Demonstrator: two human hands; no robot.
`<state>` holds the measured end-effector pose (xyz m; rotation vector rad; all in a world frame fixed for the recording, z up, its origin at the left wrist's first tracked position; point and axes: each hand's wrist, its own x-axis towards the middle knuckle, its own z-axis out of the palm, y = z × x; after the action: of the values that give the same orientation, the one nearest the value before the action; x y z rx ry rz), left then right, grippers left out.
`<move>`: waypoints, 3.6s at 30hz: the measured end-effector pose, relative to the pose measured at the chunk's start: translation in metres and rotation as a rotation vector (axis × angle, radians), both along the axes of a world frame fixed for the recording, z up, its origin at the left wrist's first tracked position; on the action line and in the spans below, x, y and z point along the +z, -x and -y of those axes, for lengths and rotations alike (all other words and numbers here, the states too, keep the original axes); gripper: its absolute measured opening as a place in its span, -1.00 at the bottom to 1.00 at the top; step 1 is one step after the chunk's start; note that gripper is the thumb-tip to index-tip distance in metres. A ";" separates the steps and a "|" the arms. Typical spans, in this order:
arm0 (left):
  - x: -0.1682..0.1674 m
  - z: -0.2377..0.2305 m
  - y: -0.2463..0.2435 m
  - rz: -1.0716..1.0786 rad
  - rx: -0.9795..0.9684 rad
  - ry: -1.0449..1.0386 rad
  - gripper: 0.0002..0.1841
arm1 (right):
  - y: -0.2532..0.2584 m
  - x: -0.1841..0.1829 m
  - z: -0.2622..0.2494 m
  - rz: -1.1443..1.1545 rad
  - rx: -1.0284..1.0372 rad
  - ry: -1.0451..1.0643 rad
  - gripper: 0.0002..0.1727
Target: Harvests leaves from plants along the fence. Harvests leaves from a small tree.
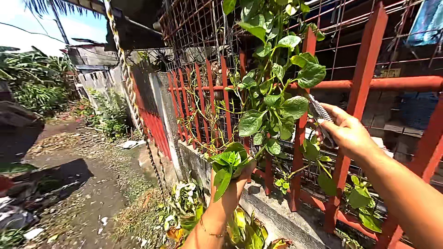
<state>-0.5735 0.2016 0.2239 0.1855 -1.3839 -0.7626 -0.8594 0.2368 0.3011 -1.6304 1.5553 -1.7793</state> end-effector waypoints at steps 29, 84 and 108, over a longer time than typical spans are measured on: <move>0.158 0.019 0.120 0.354 0.198 0.085 -0.82 | 0.010 -0.011 0.010 -0.115 0.329 -0.001 -0.41; 0.058 0.117 0.126 0.702 0.350 -0.184 -0.72 | 0.009 -0.082 0.005 -0.257 -0.007 -0.375 -0.51; 0.002 0.148 0.062 0.693 0.380 -0.086 -0.70 | -0.010 -0.108 0.012 -0.501 -0.050 -0.397 -0.81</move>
<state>-0.6350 0.0536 0.2261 0.8159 -1.8885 -0.4457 -0.8496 0.2246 0.1931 -1.9194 2.0102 -1.0189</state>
